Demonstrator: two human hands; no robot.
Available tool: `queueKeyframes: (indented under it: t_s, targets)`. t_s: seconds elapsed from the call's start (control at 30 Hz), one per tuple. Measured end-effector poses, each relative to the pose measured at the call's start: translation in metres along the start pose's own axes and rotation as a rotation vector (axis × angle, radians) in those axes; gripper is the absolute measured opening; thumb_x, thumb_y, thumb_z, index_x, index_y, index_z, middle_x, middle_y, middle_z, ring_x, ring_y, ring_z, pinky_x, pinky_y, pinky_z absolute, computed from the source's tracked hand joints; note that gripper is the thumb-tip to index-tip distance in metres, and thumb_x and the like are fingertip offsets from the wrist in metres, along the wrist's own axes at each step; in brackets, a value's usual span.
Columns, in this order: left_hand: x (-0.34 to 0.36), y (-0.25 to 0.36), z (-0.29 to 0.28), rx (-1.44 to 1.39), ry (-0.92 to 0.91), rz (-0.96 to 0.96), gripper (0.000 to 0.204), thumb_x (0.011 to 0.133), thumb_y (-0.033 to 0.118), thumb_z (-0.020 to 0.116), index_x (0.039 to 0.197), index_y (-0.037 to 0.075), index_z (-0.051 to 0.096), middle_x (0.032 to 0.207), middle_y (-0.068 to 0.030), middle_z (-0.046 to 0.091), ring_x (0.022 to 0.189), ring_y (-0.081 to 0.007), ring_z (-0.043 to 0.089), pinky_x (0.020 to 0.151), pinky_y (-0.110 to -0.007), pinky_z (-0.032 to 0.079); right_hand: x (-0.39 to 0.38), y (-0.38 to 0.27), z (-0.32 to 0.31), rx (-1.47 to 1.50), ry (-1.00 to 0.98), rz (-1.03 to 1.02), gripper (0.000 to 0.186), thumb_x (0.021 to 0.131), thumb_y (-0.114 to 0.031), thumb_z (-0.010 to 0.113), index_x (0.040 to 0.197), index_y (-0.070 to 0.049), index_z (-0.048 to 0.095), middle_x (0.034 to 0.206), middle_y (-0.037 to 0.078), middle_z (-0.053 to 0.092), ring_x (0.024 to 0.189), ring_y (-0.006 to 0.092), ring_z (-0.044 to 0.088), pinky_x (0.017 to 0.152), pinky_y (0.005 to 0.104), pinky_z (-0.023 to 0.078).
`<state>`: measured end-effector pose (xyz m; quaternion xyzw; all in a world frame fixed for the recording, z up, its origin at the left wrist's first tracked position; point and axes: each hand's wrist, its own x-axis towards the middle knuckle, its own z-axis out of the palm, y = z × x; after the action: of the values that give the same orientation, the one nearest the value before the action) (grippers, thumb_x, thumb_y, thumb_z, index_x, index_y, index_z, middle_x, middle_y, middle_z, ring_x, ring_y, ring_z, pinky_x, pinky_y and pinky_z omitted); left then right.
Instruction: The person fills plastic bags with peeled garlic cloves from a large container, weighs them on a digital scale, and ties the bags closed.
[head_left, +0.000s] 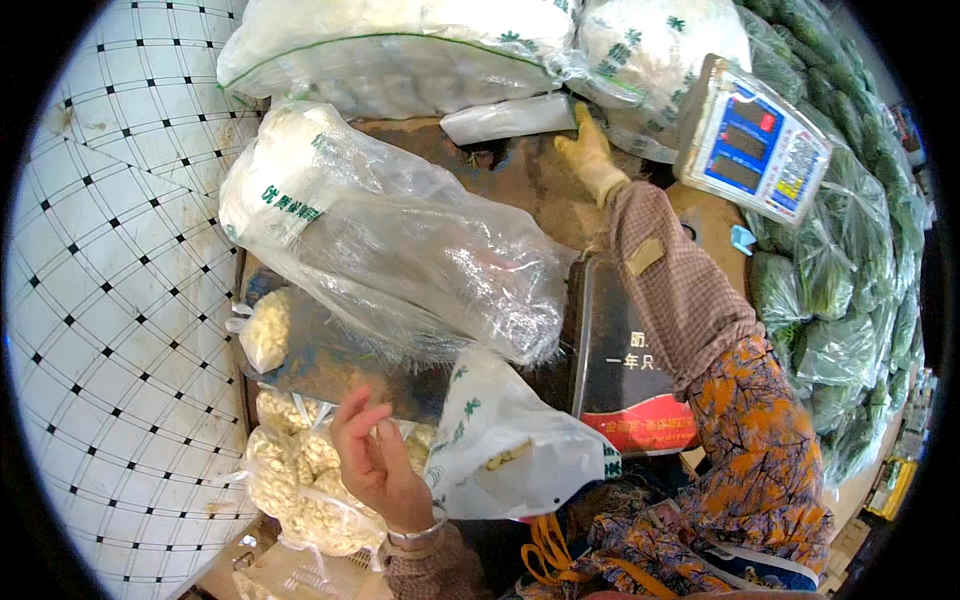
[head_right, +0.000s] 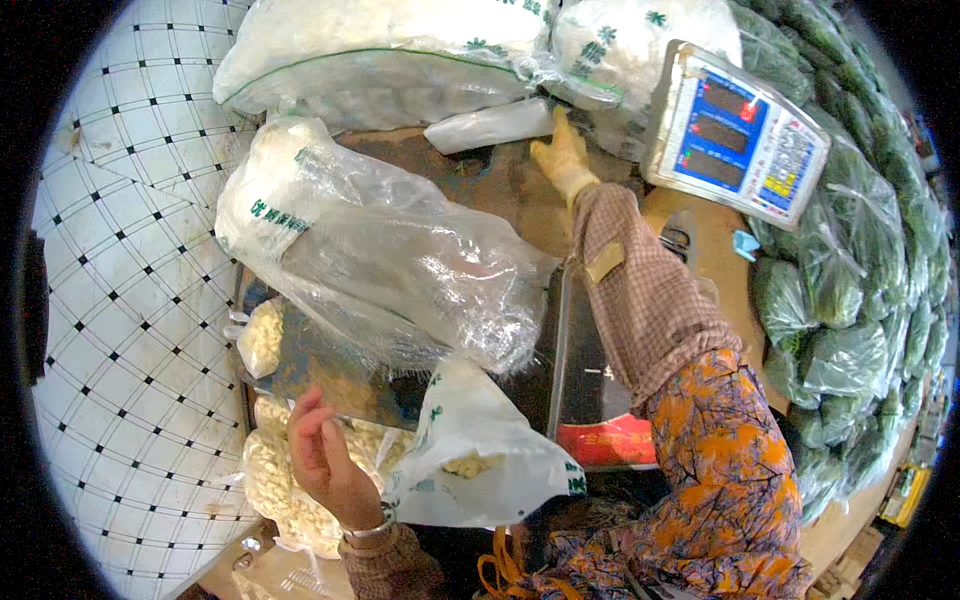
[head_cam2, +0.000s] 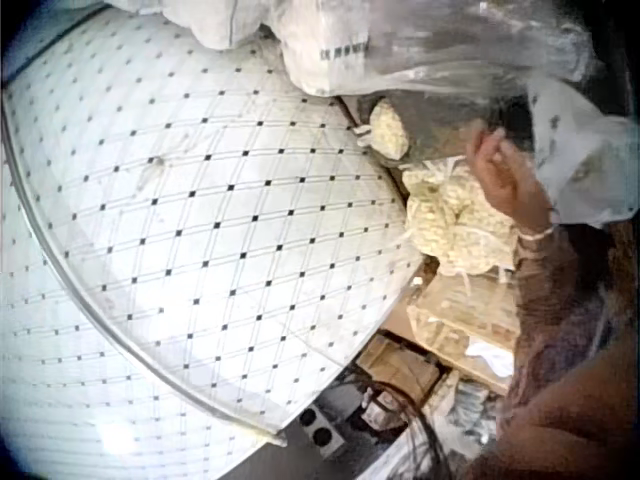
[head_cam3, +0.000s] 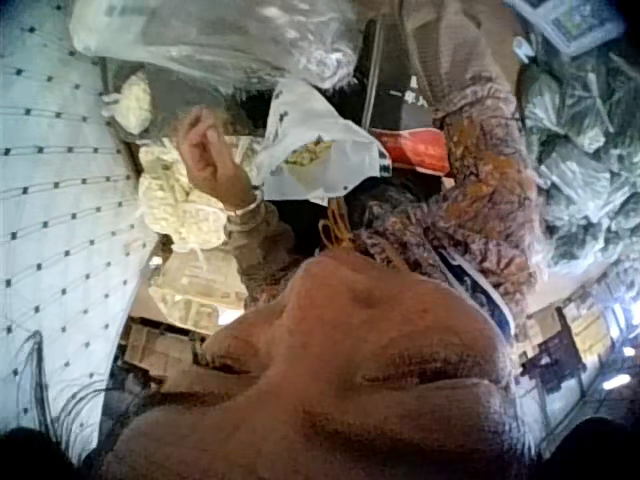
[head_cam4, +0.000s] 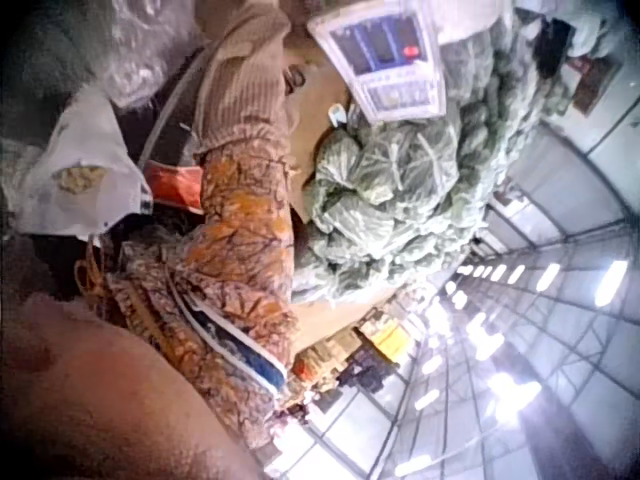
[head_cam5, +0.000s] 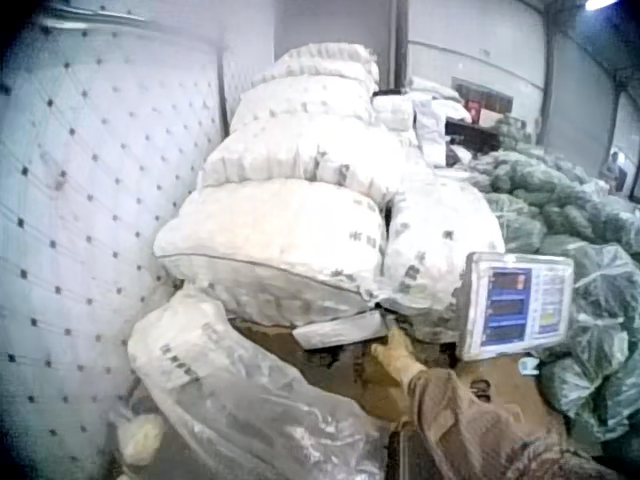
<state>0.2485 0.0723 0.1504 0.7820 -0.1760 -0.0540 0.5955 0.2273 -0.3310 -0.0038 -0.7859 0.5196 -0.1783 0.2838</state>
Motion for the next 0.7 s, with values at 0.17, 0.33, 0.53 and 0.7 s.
queueKeyframes:
  t_s: [0.17,0.33,0.53,0.7]
  targets:
    - [0.005,-0.008,0.016,0.019,-0.079,0.008,0.009,0.078,0.003,0.045,0.082,-0.001,0.052,0.104,-0.0135,0.049,0.097,-0.0208,0.045,0.087,-0.031,0.033,0.05,0.011,0.018,-0.013,0.097,0.079,0.06,0.063,-0.026,0.067,0.115,-0.007,0.043,0.104,0.019,0.052,0.099,0.0315,0.048,0.087,0.0354,0.035]
    - [0.004,-0.008,0.024,0.01,-0.166,0.006,0.011,0.076,-0.001,0.047,0.085,-0.001,0.053,0.103,-0.0144,0.047,0.097,-0.0221,0.044,0.085,-0.031,0.034,0.026,0.004,0.016,-0.123,0.029,0.082,0.034,0.068,-0.024,0.063,0.096,-0.007,0.055,0.1,0.016,0.054,0.096,0.0331,0.049,0.083,0.0393,0.038]
    - [-0.009,-0.005,0.036,-0.101,-0.292,0.018,0.012,0.075,-0.003,0.047,0.085,0.0,0.054,0.102,-0.0133,0.048,0.094,-0.0202,0.047,0.081,-0.029,0.037,-0.029,0.004,0.012,0.209,0.061,-0.161,0.022,0.07,-0.019,0.057,0.084,-0.002,0.054,0.083,0.018,0.056,0.079,0.0314,0.053,0.07,0.0386,0.041]
    - [-0.026,0.004,0.052,-0.539,-0.527,-0.395,0.015,0.085,0.008,0.043,0.095,-0.001,0.05,0.103,-0.0116,0.049,0.094,-0.0178,0.048,0.081,-0.029,0.04,-0.096,-0.035,-0.027,0.856,-0.018,0.08,0.012,0.068,-0.008,0.054,0.07,-0.003,0.043,0.063,0.005,0.046,0.06,0.0147,0.043,0.055,0.0307,0.038]
